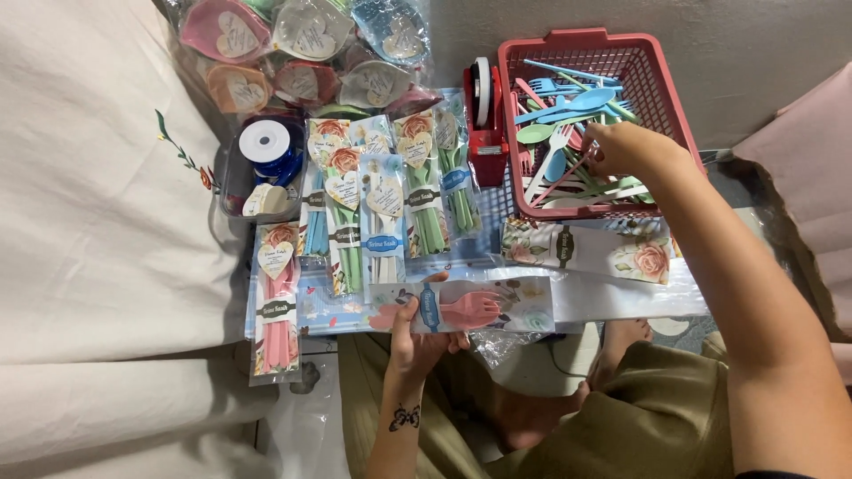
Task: The person packages plastic forks and spoons into decorative plastic sleeves. The person picks up a spoon and a fork, places them into a floral-patterned sleeve, and then adds a small paper label to the package.
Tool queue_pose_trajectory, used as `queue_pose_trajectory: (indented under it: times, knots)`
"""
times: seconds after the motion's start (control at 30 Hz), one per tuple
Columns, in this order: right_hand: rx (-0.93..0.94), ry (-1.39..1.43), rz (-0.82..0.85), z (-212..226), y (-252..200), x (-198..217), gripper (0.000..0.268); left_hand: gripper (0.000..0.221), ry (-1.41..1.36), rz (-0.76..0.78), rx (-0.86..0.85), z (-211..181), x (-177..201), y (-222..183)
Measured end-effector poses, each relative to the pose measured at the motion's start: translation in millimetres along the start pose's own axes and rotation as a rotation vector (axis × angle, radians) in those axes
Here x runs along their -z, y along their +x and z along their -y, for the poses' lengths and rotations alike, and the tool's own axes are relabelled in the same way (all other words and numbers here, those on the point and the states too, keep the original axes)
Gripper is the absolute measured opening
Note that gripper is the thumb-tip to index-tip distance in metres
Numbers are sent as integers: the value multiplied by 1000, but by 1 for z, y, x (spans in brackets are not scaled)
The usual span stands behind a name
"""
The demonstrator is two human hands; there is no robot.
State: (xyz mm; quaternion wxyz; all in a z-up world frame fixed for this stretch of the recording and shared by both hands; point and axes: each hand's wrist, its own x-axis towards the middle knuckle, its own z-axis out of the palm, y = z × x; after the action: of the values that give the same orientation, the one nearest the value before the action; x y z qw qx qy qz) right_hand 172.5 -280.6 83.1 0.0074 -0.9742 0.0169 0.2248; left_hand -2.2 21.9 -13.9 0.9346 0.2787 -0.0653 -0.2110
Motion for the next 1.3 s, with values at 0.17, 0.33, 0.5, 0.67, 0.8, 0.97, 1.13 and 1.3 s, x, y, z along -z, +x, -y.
queue_pose_trajectory:
  times: [0.17, 0.33, 0.5, 0.67, 0.8, 0.97, 1.13, 1.3]
  knots:
    - [26, 67, -58, -12, 4, 2, 39, 48, -26, 17, 34, 5, 2, 2]
    - [-35, -3, -138, -31, 1, 7, 41, 47, -55, 40, 33, 6, 5, 0]
    - [7, -150, -220, -56, 15, -5, 31, 48, -40, 20, 72, 8, 5, -3]
    - [-28, -85, -239, -60, -1, 4, 13, 47, -62, 53, 66, 11, 5, -2]
    - [-125, 181, -40, -27, -39, 29, 38, 49, -41, 53, 66, 11, 5, -2]
    - [-99, 652, 128, -9, -39, 16, 32, 52, -29, 101, 29, 20, 11, 4]
    - [-61, 828, 217, 0, -17, -7, 40, 55, -32, 118, -16, 25, 15, 5]
    - [-93, 630, 107, -1, 15, -16, 46, 55, -29, 139, -33, 19, 9, 3]
